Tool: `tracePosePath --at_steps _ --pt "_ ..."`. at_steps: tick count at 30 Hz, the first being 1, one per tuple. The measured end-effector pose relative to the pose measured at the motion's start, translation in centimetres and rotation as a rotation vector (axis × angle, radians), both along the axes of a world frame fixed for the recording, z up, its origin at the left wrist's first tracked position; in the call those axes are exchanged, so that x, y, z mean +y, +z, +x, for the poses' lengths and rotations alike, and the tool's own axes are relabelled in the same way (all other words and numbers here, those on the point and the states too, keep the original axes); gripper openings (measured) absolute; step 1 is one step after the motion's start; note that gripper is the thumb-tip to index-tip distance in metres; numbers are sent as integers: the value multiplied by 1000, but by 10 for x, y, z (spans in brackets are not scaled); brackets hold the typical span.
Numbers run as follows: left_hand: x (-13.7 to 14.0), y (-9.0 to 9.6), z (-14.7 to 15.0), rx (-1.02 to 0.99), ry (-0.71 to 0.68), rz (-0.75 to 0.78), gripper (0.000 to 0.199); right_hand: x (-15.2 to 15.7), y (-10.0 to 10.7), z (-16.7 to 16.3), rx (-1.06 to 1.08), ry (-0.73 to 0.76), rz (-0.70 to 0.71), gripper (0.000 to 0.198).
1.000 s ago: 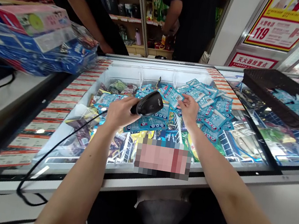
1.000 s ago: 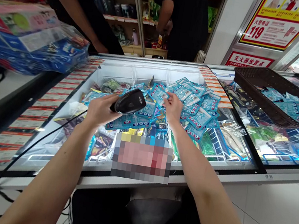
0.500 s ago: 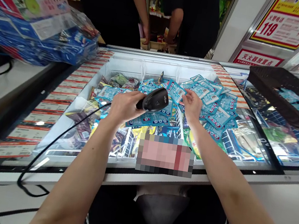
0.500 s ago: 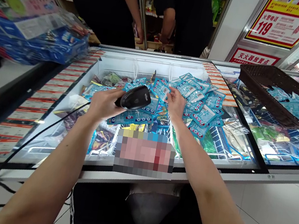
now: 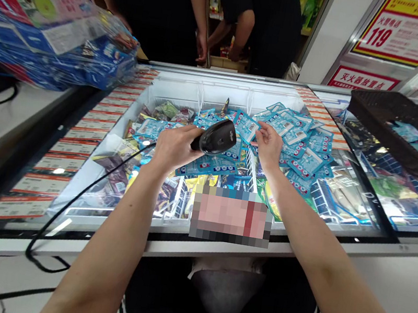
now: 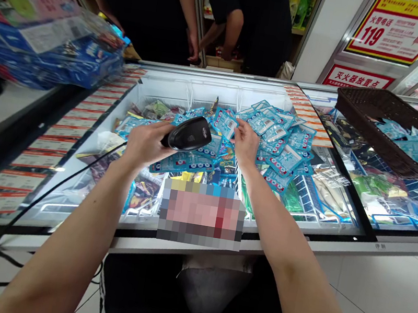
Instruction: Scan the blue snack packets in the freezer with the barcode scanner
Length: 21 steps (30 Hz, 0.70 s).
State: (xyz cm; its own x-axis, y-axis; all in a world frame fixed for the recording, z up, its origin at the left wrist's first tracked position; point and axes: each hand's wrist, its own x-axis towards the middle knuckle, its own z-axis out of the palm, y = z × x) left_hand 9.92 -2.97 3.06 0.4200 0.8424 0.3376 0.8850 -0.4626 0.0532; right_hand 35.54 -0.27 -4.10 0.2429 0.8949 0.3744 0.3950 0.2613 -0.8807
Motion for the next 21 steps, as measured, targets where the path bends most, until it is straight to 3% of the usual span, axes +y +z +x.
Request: tracePosePath --at_steps 16,21 --pt "1 -1 0 -18 -51 40 30 1 -2 2 -27 -2 9 65" --pt "1 -2 0 -11 -65 69 30 4 -6 3 19 -6 93 60"
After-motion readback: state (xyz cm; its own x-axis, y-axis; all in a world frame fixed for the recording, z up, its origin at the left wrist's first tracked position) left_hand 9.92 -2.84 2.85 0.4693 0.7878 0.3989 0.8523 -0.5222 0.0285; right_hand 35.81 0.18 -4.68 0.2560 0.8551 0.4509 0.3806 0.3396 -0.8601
